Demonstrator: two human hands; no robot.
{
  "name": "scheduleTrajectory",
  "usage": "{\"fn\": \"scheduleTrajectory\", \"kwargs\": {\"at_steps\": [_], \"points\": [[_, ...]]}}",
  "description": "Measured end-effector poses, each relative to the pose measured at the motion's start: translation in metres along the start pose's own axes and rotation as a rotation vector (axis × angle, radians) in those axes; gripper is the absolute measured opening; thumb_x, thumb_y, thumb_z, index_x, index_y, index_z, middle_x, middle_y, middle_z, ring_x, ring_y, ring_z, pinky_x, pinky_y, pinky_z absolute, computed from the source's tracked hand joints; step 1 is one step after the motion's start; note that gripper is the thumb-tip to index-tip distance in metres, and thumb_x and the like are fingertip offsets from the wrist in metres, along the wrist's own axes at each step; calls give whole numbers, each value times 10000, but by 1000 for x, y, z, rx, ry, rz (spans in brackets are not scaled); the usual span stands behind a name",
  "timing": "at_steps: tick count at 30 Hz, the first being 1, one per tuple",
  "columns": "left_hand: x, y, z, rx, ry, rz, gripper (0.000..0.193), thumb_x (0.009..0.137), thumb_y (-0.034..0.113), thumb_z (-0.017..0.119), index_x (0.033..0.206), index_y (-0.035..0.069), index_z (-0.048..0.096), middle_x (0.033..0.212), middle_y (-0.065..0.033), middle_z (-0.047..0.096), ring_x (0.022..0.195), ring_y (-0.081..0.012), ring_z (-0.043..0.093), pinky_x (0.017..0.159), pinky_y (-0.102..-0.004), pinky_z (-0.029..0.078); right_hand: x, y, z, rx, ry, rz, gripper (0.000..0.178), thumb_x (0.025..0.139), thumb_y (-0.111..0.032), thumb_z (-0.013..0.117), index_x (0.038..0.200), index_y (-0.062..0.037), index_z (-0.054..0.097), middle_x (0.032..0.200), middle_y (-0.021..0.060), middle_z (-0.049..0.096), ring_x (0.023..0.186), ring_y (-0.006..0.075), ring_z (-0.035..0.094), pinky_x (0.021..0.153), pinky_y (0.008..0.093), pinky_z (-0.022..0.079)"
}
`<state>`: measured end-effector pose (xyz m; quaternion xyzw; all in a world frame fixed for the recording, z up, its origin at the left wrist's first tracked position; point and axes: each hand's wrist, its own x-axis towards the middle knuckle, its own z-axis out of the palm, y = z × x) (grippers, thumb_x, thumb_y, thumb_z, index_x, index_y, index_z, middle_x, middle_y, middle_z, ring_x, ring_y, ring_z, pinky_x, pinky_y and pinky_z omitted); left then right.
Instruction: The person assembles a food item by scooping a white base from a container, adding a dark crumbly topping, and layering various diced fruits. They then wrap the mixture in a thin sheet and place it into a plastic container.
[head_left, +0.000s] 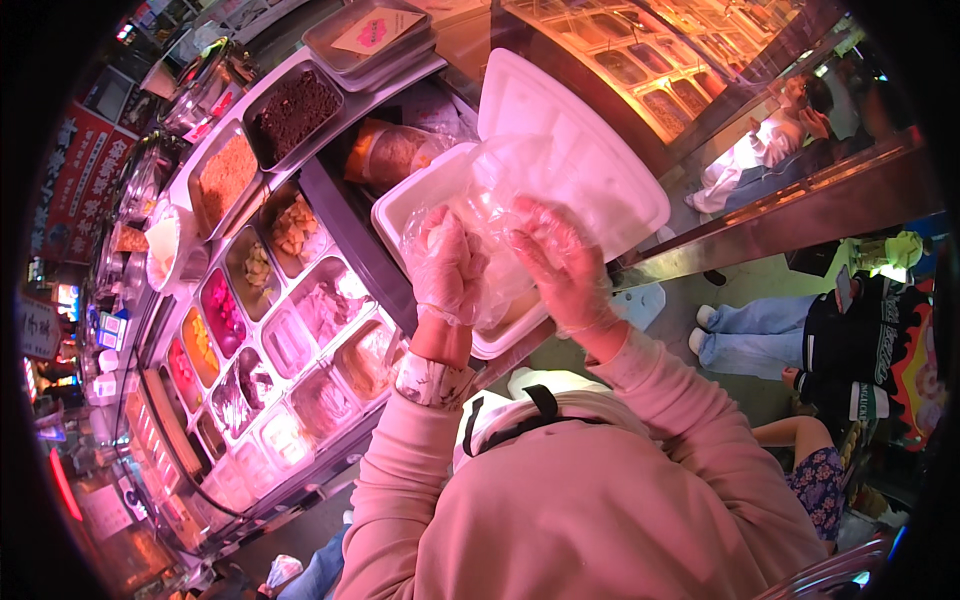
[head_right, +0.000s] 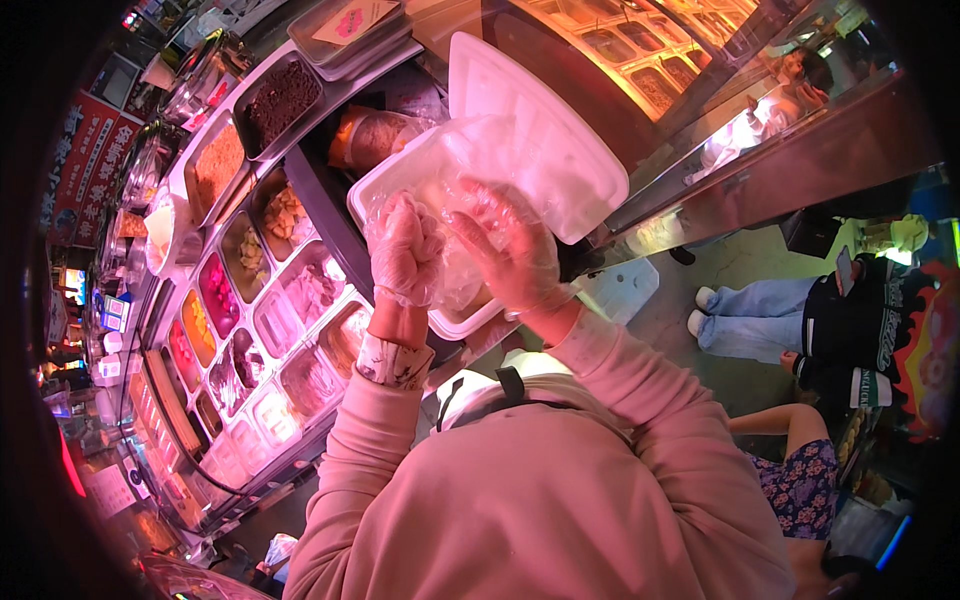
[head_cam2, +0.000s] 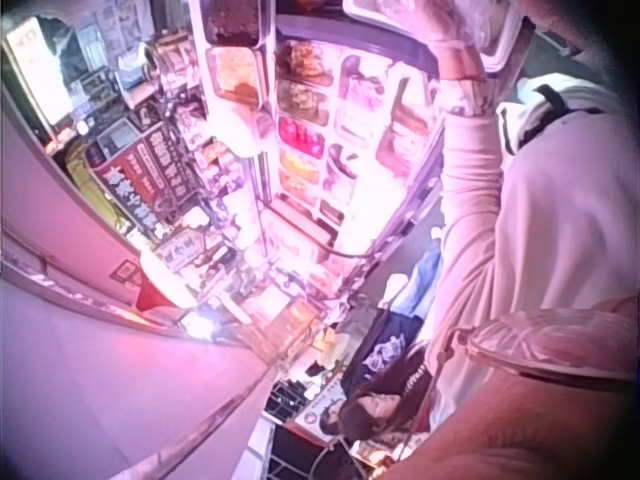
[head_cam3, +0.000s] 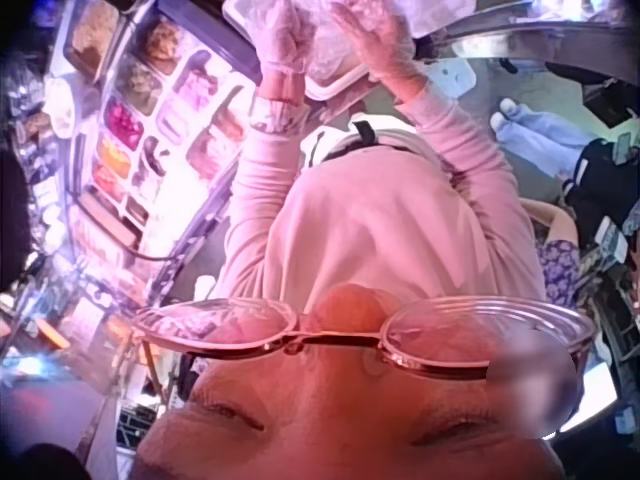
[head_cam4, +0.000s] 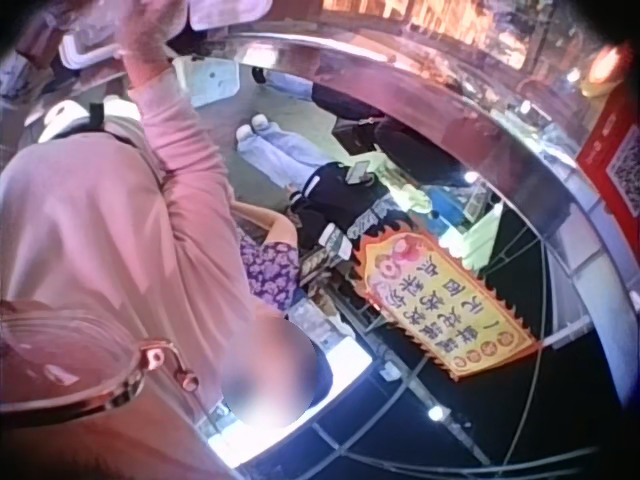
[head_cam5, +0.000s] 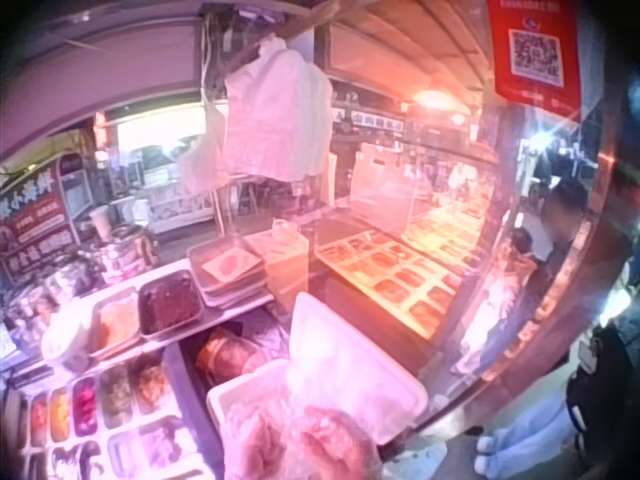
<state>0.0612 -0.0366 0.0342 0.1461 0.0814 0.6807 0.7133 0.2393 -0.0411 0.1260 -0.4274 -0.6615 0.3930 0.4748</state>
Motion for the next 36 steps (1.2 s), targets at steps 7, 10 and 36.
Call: {"fn": "scheduleTrajectory", "kwargs": {"at_steps": [7, 10, 36], "points": [[-24, -6, 58, -92, 294, 62, 382, 1034, 226, 622, 1359, 70, 495, 1084, -98, 643, 968, -245, 638, 899, -402, 531, -17, 2, 35, -67, 20, -87, 300, 940, -66, 706, 1229, 0, 664, 1148, 108, 679, 984, 230, 693, 813, 328, 570], [-37, -17, 51, 108, 366, 229, 438, 999, 115, 659, 1392, 68, 470, 1065, -79, 641, 973, -226, 635, 852, -378, 547, -26, 19, 57, -120, 58, -207, 290, 876, 8, 681, 1165, -17, 668, 1131, 145, 670, 980, 290, 692, 826, 354, 571], [-60, 52, 74, 1121, 229, 721, 453, 873, -104, 731, 1260, 80, 582, 957, -48, 601, 802, -90, 557, 707, -204, 486, -30, -11, 97, 1027, -480, 460, 220, 759, 71, 722, 898, -40, 594, 843, -2, 607, 794, 87, 580, 721, 245, 489]]}}
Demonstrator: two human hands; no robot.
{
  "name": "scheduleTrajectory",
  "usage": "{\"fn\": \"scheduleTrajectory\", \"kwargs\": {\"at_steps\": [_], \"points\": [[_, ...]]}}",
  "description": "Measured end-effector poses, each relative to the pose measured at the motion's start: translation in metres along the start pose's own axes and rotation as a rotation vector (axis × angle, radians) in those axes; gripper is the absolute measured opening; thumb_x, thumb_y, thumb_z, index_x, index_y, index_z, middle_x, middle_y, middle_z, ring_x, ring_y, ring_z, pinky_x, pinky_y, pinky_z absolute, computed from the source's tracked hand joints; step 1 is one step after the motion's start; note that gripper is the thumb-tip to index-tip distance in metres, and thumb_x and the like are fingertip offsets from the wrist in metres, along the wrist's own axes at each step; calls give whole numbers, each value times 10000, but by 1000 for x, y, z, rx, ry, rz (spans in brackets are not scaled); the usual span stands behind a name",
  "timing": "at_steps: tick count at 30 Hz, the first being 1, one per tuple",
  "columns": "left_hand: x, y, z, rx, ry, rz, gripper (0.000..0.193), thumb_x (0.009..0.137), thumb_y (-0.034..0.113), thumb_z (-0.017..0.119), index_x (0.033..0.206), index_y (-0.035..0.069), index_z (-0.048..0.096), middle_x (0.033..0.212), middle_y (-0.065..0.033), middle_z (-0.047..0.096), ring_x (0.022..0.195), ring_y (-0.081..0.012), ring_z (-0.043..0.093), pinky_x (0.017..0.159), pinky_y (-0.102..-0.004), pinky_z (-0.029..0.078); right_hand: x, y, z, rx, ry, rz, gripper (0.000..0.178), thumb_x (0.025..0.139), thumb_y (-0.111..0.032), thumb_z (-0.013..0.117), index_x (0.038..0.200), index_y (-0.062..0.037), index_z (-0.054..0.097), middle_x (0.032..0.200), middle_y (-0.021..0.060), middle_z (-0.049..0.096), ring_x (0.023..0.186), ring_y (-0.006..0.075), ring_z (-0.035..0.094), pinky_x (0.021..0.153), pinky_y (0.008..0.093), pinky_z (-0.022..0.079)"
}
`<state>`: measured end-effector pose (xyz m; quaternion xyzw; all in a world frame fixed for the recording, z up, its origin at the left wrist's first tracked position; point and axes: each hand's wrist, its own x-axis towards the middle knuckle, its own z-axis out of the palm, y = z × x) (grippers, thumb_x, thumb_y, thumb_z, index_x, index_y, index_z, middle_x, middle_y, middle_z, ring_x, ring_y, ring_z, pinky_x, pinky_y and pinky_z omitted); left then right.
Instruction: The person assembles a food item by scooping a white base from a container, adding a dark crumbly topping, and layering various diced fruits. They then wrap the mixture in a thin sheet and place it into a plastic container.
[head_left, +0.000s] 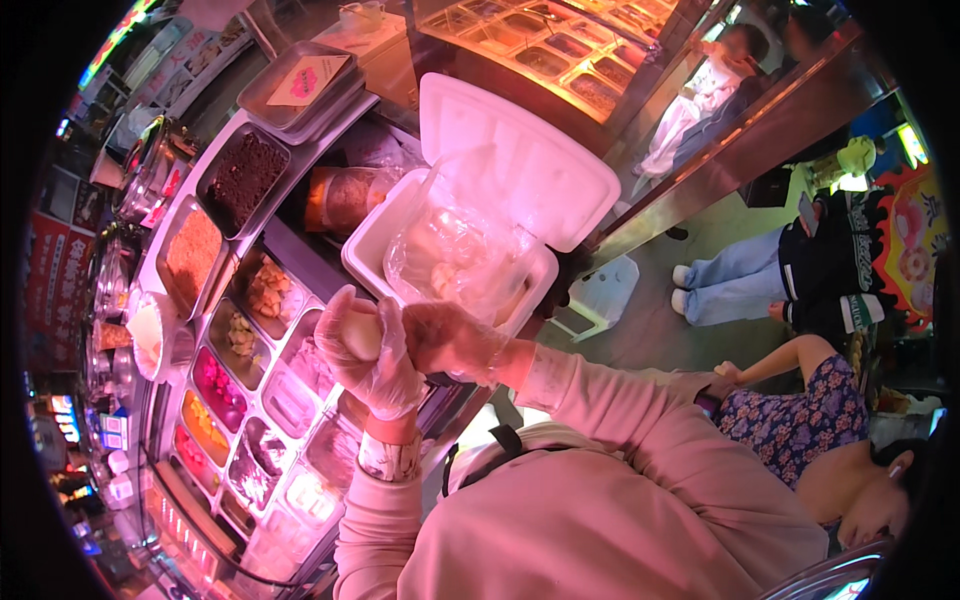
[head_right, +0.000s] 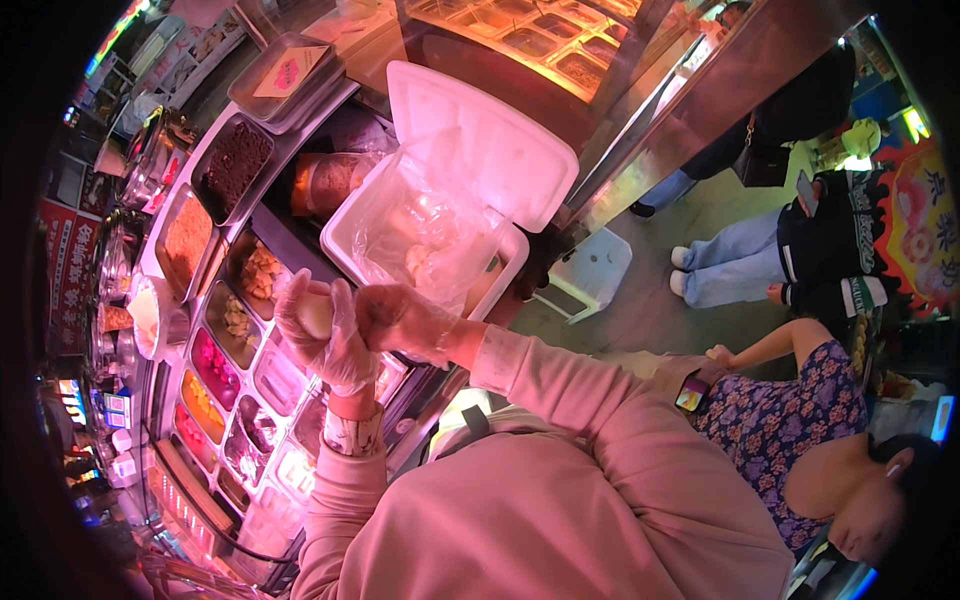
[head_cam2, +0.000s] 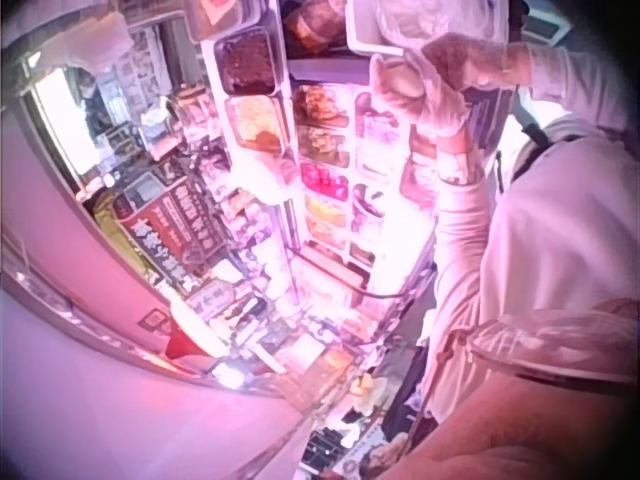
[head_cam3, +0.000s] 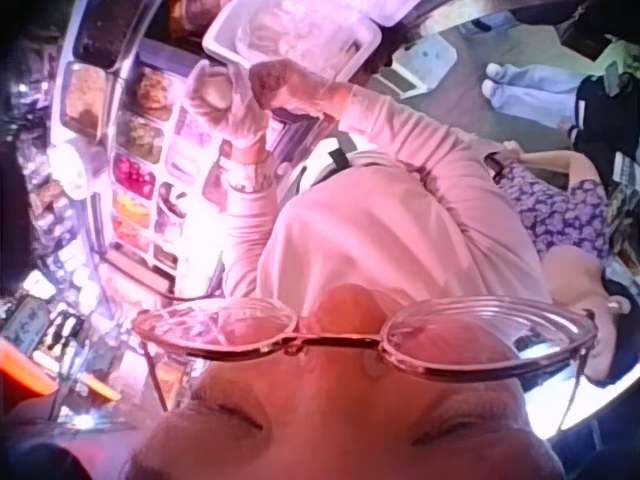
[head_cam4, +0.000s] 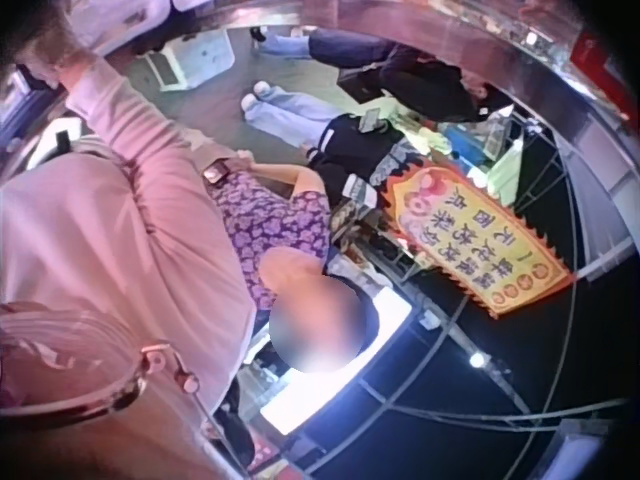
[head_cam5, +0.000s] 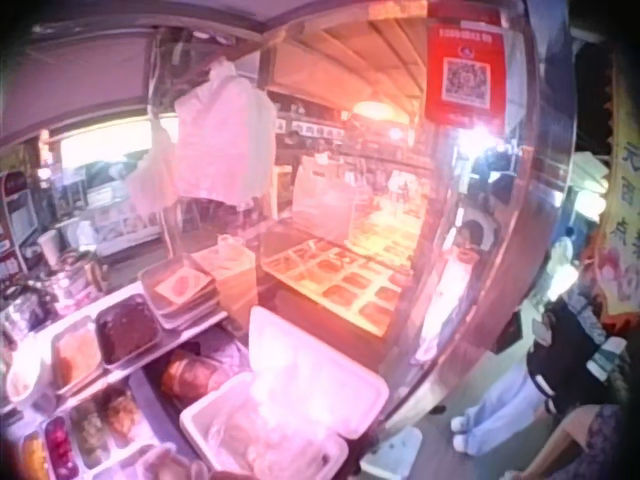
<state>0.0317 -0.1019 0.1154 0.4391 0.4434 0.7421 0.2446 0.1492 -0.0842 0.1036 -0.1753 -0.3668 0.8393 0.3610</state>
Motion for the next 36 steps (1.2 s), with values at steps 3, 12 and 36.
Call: {"fn": "scheduleTrajectory", "kwargs": {"at_steps": [3, 12, 36], "points": [[3, 23, 5, -199, -7, -252, 411, 881, -74, 734, 1234, 90, 599, 936, -40, 612, 742, -73, 549, 627, -189, 482, -22, 0, -9, 397, -318, -35, 258, 767, -65, 797, 839, -56, 549, 770, 13, 541, 703, 155, 532, 634, 275, 412], [45, -17, -45, -516, 109, -882, 555, 961, 604, 615, 1117, 71, 604, 940, -61, 645, 805, -220, 644, 627, -360, 544, 20, -68, -110, -597, 383, 20, 165, 944, -202, 690, 1053, -78, 696, 826, 61, 687, 775, 193, 655, 730, 298, 509], [6, -25, -56, -708, -105, -927, 510, 871, 198, 802, 1301, 19, 594, 1311, -114, 629, 1247, -257, 593, 1031, -466, 511, -4, -18, -134, -1978, 247, 240, 494, 924, -238, 616, 1414, -233, 558, 1588, 138, 305, 1423, 334, 330, 1122, 566, 280]]}}
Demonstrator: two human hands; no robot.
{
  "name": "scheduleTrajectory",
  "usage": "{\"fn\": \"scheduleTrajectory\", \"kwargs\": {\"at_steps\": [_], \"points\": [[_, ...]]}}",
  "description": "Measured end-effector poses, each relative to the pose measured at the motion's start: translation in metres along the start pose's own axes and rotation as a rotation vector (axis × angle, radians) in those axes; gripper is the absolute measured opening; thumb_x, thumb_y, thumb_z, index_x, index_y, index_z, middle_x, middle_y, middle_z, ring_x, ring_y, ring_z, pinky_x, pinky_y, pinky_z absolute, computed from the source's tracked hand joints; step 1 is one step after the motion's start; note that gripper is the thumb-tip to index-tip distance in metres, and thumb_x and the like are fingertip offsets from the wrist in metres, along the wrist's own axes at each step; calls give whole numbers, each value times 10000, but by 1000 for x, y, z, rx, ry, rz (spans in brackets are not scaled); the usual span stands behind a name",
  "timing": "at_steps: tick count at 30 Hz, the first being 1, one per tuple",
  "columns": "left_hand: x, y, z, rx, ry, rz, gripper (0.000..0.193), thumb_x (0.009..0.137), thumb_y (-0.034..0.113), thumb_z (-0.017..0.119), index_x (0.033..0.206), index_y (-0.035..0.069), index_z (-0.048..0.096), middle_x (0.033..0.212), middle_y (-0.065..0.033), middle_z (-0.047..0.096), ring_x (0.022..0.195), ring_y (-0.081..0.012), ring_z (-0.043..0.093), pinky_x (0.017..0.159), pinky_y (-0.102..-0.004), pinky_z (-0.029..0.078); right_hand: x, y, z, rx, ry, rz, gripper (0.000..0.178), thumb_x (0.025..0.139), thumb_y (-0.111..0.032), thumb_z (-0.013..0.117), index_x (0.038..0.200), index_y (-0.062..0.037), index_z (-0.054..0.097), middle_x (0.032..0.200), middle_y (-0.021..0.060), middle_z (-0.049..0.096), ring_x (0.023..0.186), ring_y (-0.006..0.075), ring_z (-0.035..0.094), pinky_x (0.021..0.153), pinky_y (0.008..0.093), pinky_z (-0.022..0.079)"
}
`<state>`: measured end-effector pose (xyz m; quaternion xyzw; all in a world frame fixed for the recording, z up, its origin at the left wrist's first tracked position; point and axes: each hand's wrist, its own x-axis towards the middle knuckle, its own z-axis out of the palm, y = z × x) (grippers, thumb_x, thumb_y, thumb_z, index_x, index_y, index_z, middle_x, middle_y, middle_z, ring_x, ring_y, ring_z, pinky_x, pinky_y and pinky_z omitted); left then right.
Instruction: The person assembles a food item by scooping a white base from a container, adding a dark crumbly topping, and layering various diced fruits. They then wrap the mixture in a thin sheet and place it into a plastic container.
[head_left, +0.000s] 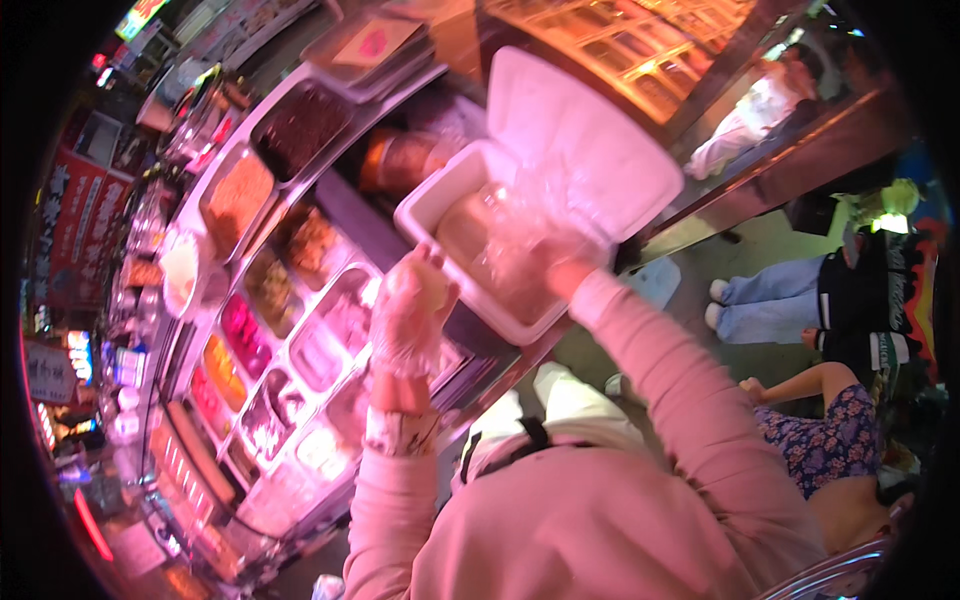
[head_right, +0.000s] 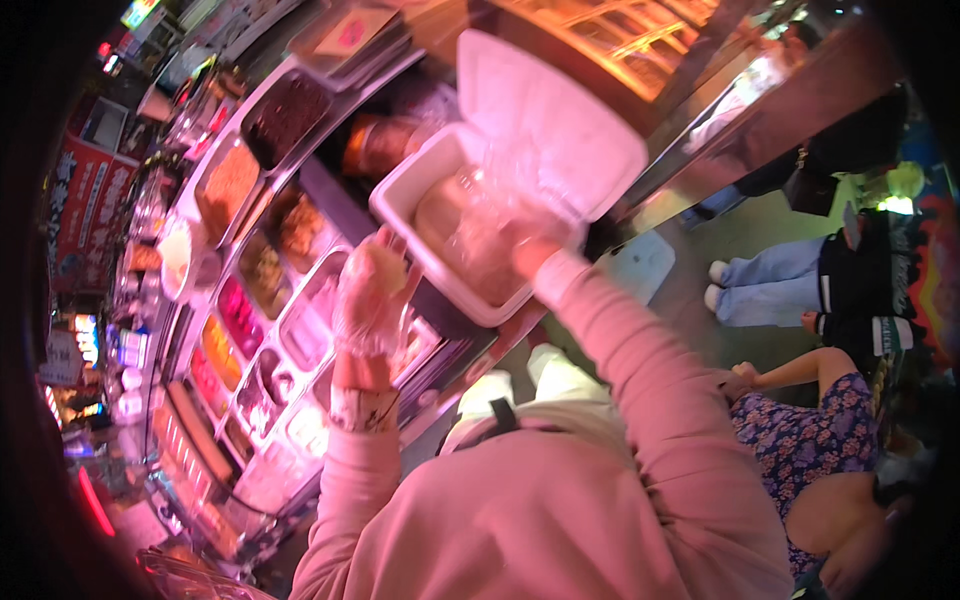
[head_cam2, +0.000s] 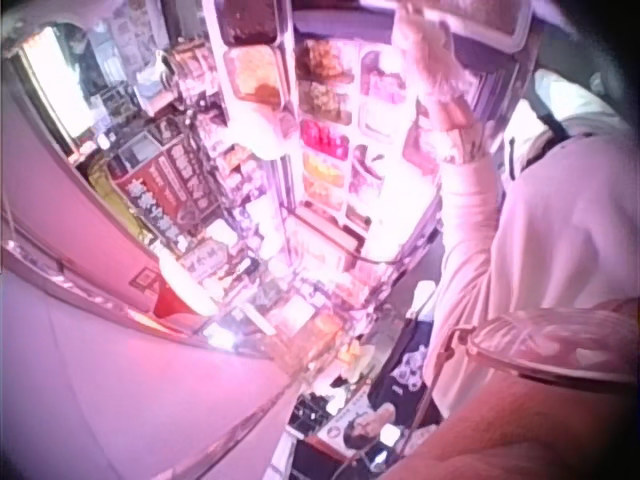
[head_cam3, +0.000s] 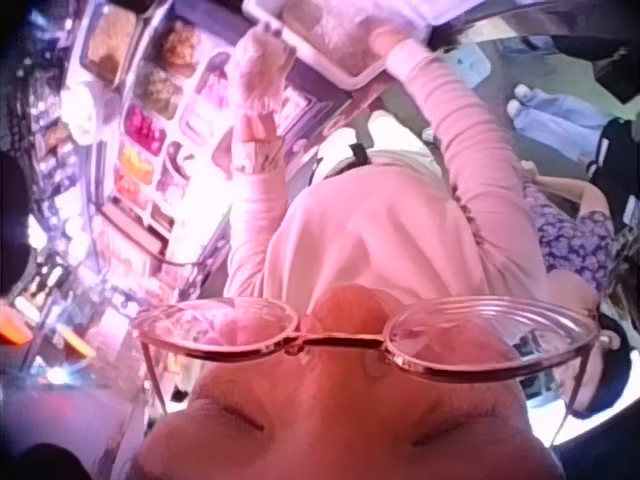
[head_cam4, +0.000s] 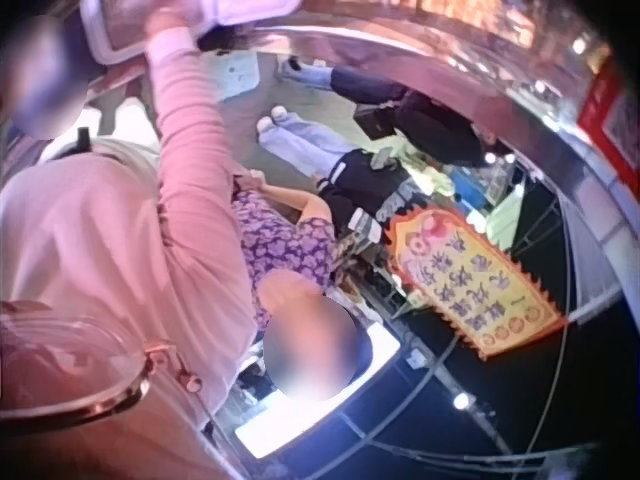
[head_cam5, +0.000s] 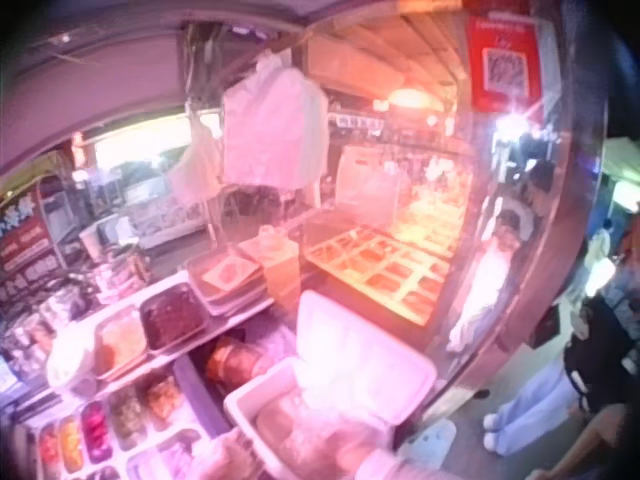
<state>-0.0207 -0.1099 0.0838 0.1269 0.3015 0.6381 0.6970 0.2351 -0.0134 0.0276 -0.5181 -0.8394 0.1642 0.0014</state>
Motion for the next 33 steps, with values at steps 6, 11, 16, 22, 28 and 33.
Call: {"fn": "scheduleTrajectory", "kwargs": {"at_steps": [6, 11, 16, 22, 28, 33], "points": [[2, -19, -20, -5, 89, 6, 374, 917, 145, 754, 1242, 47, 597, 1127, -162, 661, 951, -306, 683, 742, -326, 604, 17, -24, -42, 171, -145, -69, 432, 889, -200, 638, 1306, -99, 588, 1386, 166, 522, 1173, 356, 546, 956, 507, 444], [5, -26, -12, 307, 383, 275, 310, 895, 50, 760, 1168, 19, 616, 1021, -147, 688, 800, -279, 707, 681, -349, 602, 3, -23, -50, 333, 248, -283, 376, 861, -174, 658, 1197, -12, 609, 1254, 187, 662, 994, 387, 684, 833, 471, 551], [1, -56, 30, 238, 234, 292, 292, 898, 49, 753, 1159, 8, 629, 1099, -130, 697, 971, -215, 688, 887, -301, 559, -48, -111, -67, 484, 841, -146, 442, 972, -214, 649, 1379, -57, 581, 1421, 181, 577, 1250, 345, 612, 942, 408, 548], [-26, -69, 74, 60, -67, 279, 332, 1061, 278, 574, 1274, 24, 581, 1241, -93, 639, 1155, -227, 616, 1040, -389, 493, -30, -110, -42, 906, 647, -159, 165, 967, -264, 699, 1048, -123, 729, 897, 112, 682, 798, 357, 674, 674, 392, 537], [-18, -48, 35, -220, 86, 111, 627, 1025, 577, 493, 1180, -18, 612, 1206, -161, 667, 1111, -262, 654, 1019, -419, 522, -36, -133, -58, 1091, 664, -137, 270, 965, -256, 708, 829, -22, 715, 697, 167, 620, 606, 263, 651, 569, 380, 472], [-36, -29, 13, -360, 264, -9, 707, 1034, 609, 446, 1327, -27, 545, 1320, -175, 623, 1196, -299, 628, 1053, -448, 524, -17, -157, -36, 1530, 357, 287, 473, 1009, -439, 654, 784, -24, 673, 730, 59, 629, 665, 138, 568, 614, 316, 475]]}}
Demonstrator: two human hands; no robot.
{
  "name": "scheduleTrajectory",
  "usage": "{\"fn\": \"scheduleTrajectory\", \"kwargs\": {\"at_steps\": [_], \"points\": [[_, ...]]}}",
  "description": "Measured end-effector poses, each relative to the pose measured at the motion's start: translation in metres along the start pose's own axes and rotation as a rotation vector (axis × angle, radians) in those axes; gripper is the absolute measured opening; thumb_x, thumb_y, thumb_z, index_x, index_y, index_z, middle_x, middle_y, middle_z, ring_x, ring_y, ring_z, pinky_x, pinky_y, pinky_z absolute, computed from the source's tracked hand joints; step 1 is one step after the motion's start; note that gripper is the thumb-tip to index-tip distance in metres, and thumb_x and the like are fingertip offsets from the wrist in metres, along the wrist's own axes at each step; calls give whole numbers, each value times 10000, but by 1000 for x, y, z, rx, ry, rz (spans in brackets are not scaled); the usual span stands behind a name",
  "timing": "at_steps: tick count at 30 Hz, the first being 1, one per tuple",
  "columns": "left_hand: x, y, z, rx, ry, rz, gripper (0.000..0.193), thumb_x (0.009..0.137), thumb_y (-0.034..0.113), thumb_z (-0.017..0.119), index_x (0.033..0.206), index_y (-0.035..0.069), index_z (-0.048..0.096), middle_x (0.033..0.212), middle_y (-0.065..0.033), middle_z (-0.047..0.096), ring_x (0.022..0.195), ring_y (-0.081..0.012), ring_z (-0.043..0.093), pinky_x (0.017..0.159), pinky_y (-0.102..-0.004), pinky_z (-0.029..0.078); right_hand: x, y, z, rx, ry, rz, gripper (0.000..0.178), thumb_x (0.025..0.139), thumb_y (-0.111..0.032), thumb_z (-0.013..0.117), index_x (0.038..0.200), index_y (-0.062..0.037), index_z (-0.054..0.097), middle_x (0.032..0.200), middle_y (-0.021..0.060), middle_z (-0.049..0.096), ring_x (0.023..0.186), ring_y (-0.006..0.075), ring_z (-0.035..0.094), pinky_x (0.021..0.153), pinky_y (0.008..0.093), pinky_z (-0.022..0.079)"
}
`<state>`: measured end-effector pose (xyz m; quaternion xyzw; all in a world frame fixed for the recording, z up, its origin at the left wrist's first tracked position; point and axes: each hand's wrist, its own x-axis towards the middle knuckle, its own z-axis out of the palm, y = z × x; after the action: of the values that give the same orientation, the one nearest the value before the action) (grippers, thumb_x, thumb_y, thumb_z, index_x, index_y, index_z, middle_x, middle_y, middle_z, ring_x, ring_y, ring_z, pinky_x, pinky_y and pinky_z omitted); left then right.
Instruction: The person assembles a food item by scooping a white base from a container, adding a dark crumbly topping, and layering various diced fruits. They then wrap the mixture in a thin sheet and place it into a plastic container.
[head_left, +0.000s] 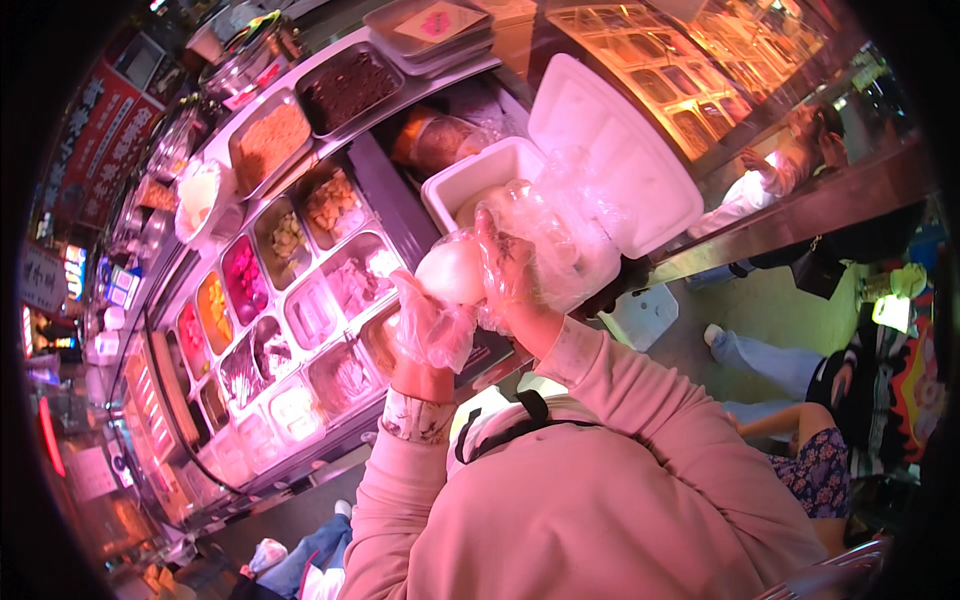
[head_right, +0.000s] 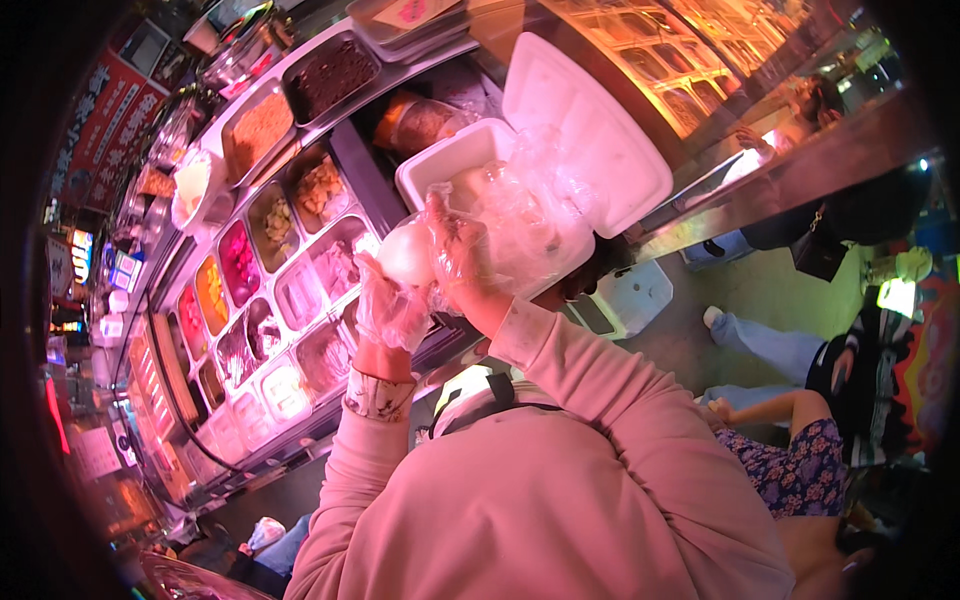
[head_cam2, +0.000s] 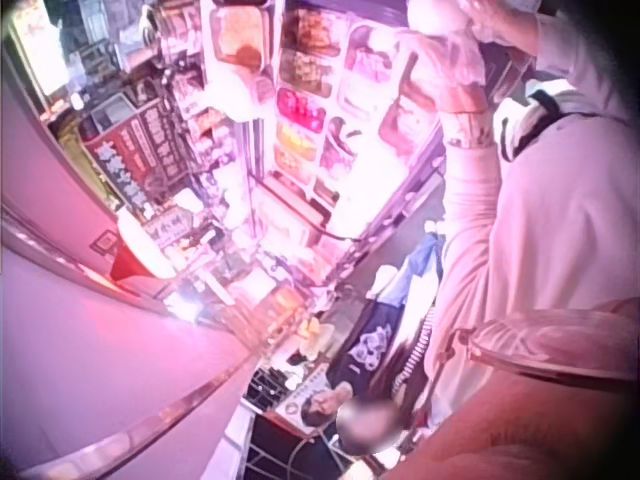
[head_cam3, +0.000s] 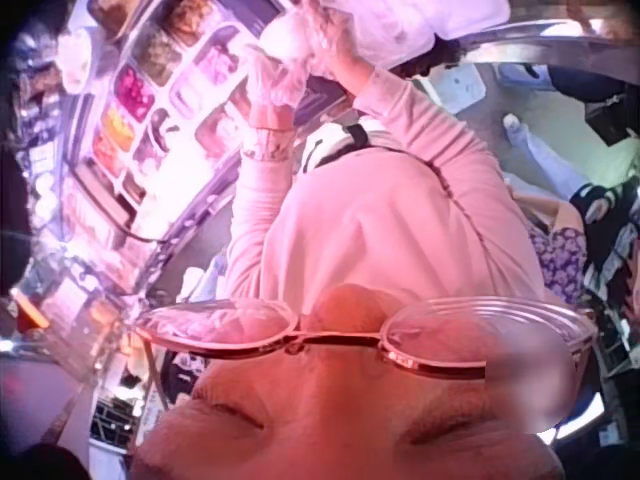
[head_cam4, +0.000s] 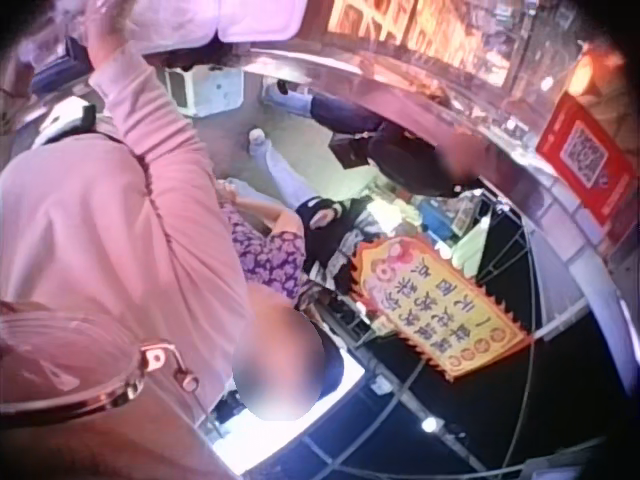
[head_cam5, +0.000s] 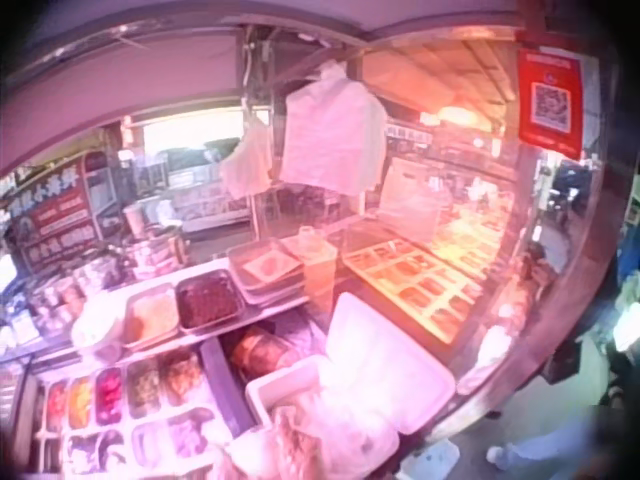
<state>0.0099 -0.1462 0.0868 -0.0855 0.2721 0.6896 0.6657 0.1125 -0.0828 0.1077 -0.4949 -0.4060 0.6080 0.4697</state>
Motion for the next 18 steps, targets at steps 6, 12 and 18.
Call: {"fn": "scheduleTrajectory", "kwargs": {"at_steps": [6, 12, 18], "points": [[-25, 12, -8, 158, -185, 139, 476, 971, 127, 688, 1375, -47, 507, 1359, -166, 593, 1269, -278, 585, 1107, -423, 489, 12, 39, 26, 135, 4, 261, 578, 966, -591, 633, 904, -19, 690, 765, 62, 661, 633, 172, 613, 523, 321, 489], [-42, 46, -43, -46, -230, 1, 522, 974, -15, 599, 1454, -79, 405, 1452, -222, 505, 1378, -330, 482, 1211, -452, 373, 18, 21, 4, 48, -555, 477, 484, 1000, -492, 610, 1071, -20, 686, 892, 81, 691, 648, 197, 636, 582, 279, 532], [-55, 62, -90, 143, -146, 85, 558, 925, 35, 658, 1436, -55, 453, 1425, -163, 545, 1308, -294, 539, 1161, -429, 390, -17, 17, 39, -571, -682, -990, 236, 943, -106, 641, 1145, 8, 688, 1220, 191, 679, 1140, 343, 660, 982, 455, 523]]}}
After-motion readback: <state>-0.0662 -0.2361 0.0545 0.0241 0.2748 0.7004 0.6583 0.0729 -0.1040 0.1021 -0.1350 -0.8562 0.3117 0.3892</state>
